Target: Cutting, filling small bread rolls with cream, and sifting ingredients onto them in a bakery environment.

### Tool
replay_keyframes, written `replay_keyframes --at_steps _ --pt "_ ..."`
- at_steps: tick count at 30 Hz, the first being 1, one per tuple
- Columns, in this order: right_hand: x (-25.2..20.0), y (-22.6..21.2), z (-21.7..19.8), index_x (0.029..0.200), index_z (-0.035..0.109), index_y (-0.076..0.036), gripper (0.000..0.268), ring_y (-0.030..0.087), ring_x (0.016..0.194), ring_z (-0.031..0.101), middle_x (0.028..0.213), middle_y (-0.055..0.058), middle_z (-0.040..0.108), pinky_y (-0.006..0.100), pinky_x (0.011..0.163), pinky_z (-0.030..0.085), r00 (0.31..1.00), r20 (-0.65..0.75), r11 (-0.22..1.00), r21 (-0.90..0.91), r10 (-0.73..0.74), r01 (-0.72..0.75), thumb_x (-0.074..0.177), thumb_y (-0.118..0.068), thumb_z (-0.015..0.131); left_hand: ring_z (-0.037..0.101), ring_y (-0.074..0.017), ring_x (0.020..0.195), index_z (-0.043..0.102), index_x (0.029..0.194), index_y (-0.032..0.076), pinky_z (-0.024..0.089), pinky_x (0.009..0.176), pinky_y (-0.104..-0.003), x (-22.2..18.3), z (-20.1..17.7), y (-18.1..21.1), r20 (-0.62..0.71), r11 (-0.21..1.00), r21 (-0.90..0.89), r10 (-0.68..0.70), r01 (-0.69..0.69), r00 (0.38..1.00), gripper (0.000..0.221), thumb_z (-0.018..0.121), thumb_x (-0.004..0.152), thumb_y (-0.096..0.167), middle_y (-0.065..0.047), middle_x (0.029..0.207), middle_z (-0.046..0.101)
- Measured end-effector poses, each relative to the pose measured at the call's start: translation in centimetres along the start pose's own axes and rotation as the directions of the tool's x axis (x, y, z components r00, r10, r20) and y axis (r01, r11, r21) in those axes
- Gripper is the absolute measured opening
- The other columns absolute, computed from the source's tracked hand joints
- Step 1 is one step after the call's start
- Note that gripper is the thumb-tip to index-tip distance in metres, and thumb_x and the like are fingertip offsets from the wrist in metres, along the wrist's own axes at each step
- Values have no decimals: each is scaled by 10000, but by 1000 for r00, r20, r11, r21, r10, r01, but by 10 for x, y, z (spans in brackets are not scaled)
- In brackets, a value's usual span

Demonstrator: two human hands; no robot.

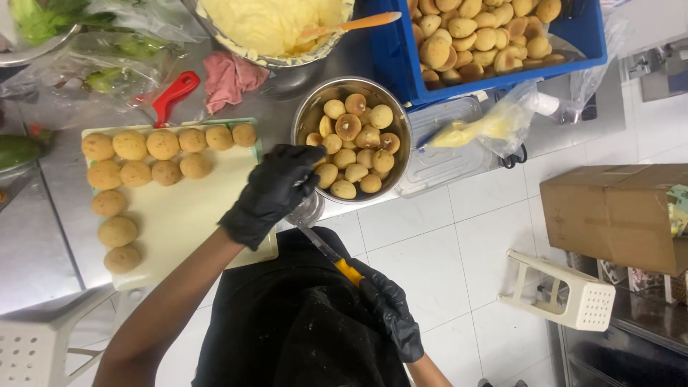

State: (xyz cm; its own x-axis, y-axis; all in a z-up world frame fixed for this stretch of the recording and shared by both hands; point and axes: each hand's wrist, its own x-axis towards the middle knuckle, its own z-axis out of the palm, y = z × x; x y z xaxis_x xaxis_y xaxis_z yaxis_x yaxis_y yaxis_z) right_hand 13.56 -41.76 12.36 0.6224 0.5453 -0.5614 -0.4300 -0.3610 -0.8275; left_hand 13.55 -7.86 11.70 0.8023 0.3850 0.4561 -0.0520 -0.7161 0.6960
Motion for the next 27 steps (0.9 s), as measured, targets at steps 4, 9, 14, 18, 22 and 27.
replay_keyframes --at_steps 4,9,14,18,22,27 --pt "-3 11 -1 1380 639 -48 366 226 1268 640 1347 137 706 374 1105 499 989 37 990 -24 -140 141 1026 -100 558 699 -333 936 713 1008 89 583 786 -451 2 94 -36 517 974 225 -110 -11 849 143 676 870 73 -165 977 717" --pt "-1 9 -7 1376 636 -77 381 214 1296 628 1362 119 698 375 1109 483 987 35 987 -39 -156 158 1000 -119 596 713 -369 849 739 900 77 579 727 -495 23 131 -78 714 978 190 -80 -83 696 122 707 781 81 -187 882 724" --pt "0 7 -13 1353 664 -73 373 219 1274 653 1336 115 721 385 1093 528 990 -36 990 -9 -139 139 1004 -184 593 691 -296 1005 703 1145 33 559 869 -416 54 52 -54 754 979 -61 -81 193 652 612 956 611 189 -162 1070 724" --pt "8 -16 -11 1340 682 -71 373 221 1248 671 1307 119 745 376 1077 536 998 -61 998 -57 -27 23 996 -187 597 666 -168 1155 628 1346 77 578 978 -328 24 -10 -32 744 692 -442 -72 570 664 691 895 719 195 -65 1250 702" --pt "22 -32 -3 1422 642 -97 420 214 1072 674 1175 126 742 354 967 535 999 27 979 -202 20 -14 1009 -166 613 621 -171 1259 573 1413 -2 525 1091 -338 -37 -35 -28 620 332 -687 -196 646 760 649 823 833 143 -78 1378 661" --pt "48 -60 22 1469 562 -128 491 232 1059 757 1185 114 772 377 894 568 927 227 720 -585 -298 374 981 -120 614 577 -236 1310 425 1543 -69 446 1140 -361 -117 -10 -39 568 -463 -804 -408 374 715 684 737 961 109 -166 1472 561"
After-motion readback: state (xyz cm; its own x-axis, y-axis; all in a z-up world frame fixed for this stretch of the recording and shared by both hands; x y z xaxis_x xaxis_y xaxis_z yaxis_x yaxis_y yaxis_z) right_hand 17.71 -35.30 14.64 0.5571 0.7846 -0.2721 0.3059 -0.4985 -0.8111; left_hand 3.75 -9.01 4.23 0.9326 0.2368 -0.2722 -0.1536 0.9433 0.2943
